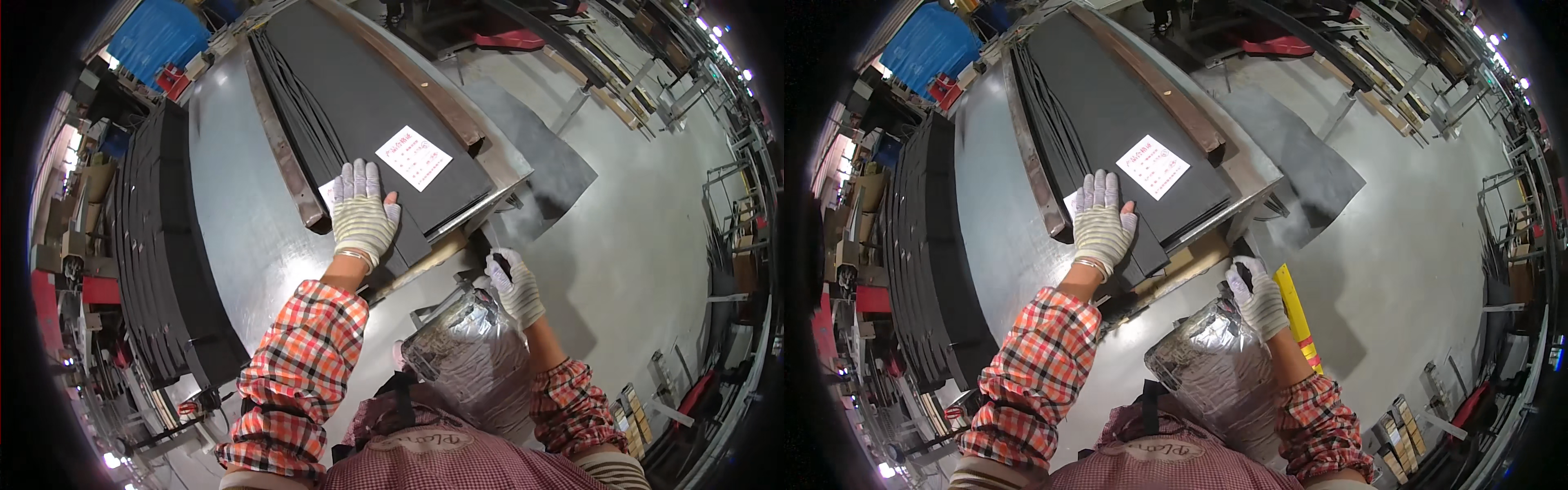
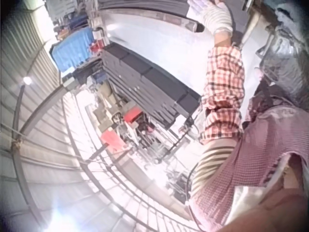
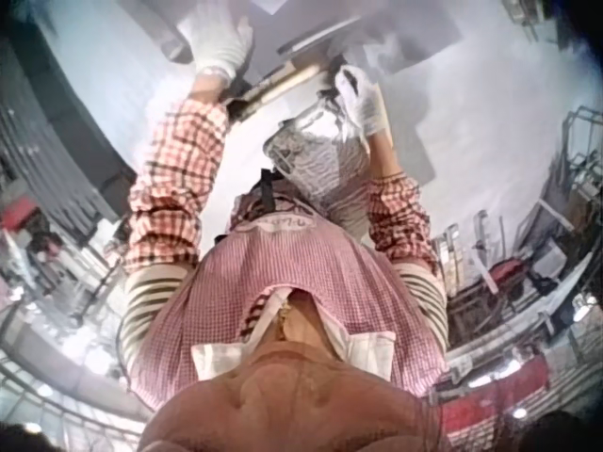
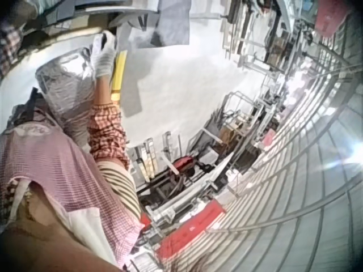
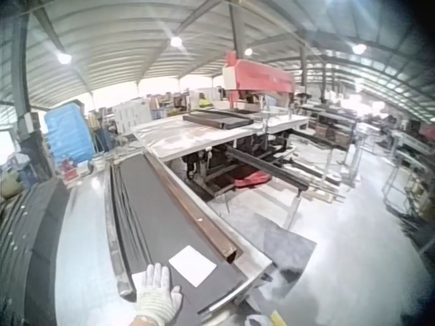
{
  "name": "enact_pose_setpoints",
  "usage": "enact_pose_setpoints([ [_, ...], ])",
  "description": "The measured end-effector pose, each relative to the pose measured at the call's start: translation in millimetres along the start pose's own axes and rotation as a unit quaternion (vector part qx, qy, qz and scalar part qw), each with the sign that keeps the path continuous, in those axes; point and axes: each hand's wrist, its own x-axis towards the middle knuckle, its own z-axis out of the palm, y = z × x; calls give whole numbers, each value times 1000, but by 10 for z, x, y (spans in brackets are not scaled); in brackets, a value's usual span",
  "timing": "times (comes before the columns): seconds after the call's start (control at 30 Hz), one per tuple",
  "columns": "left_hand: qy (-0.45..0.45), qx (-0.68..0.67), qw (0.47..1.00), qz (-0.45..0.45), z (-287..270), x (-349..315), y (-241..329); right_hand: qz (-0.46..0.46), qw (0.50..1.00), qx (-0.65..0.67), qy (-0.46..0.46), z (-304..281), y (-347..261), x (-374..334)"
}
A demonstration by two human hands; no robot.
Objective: Bundling long dark industrial components with tape and applying labels.
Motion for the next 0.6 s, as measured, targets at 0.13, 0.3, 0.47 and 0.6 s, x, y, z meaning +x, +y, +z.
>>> enact_pose_setpoints([
  [0.13,-4,-30,1000,-7,-205,-324,309,-58,993,-60,-78,64,-555,61],
  [0.3,-27,-92,995,-29,-331,-504,432,-136,967,-145,-160,328,-745,205],
  [0.47,203,-454,860,-115,-539,-915,260,-56,968,-170,-176,275,-831,289],
  [0.6,-34,-707,542,-453,-443,-1348,184,-45,943,-265,-198,438,-936,304],
])
